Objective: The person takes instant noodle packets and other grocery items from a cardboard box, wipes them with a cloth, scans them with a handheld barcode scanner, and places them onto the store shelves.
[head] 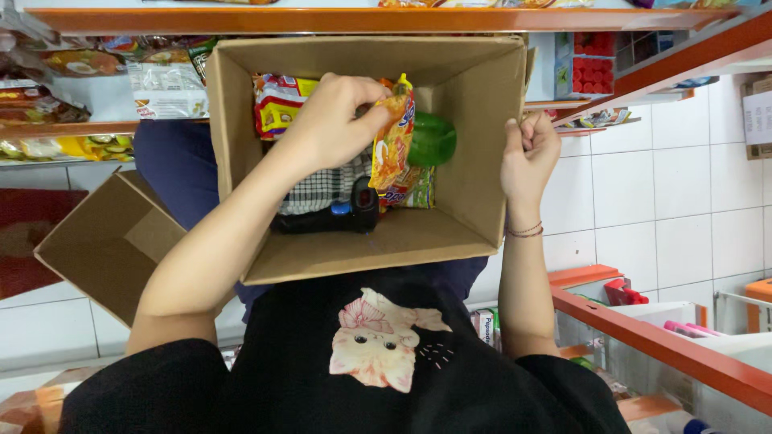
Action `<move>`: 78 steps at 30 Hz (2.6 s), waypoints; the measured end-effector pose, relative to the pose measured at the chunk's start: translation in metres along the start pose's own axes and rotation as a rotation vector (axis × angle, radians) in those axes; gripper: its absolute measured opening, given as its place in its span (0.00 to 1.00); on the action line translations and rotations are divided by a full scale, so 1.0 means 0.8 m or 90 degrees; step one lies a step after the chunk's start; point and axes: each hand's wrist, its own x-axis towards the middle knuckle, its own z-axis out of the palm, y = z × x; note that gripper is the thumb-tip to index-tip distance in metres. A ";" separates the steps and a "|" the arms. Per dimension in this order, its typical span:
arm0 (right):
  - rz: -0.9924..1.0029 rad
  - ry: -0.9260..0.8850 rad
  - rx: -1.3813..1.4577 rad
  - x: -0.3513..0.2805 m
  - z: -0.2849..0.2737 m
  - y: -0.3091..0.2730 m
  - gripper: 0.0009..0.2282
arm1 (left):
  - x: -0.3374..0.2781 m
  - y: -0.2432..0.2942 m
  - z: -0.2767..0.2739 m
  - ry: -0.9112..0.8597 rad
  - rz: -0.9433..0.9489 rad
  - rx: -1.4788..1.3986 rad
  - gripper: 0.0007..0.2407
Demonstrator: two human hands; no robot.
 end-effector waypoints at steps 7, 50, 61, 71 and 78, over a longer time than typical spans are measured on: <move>0.005 0.029 -0.025 -0.035 -0.007 0.005 0.17 | -0.010 -0.017 0.004 0.034 0.056 -0.061 0.09; -0.444 -0.112 0.239 0.162 0.145 -0.269 0.30 | 0.056 0.090 -0.174 0.534 0.334 -0.022 0.28; -0.494 -0.027 0.042 0.187 0.166 -0.281 0.29 | 0.081 0.073 -0.192 0.536 0.331 0.266 0.27; -0.642 0.017 -0.246 0.157 0.178 -0.301 0.32 | 0.047 0.058 -0.193 0.592 0.385 0.263 0.23; -0.513 -0.140 0.007 0.152 0.204 -0.306 0.32 | 0.002 0.084 -0.233 0.435 0.225 0.276 0.33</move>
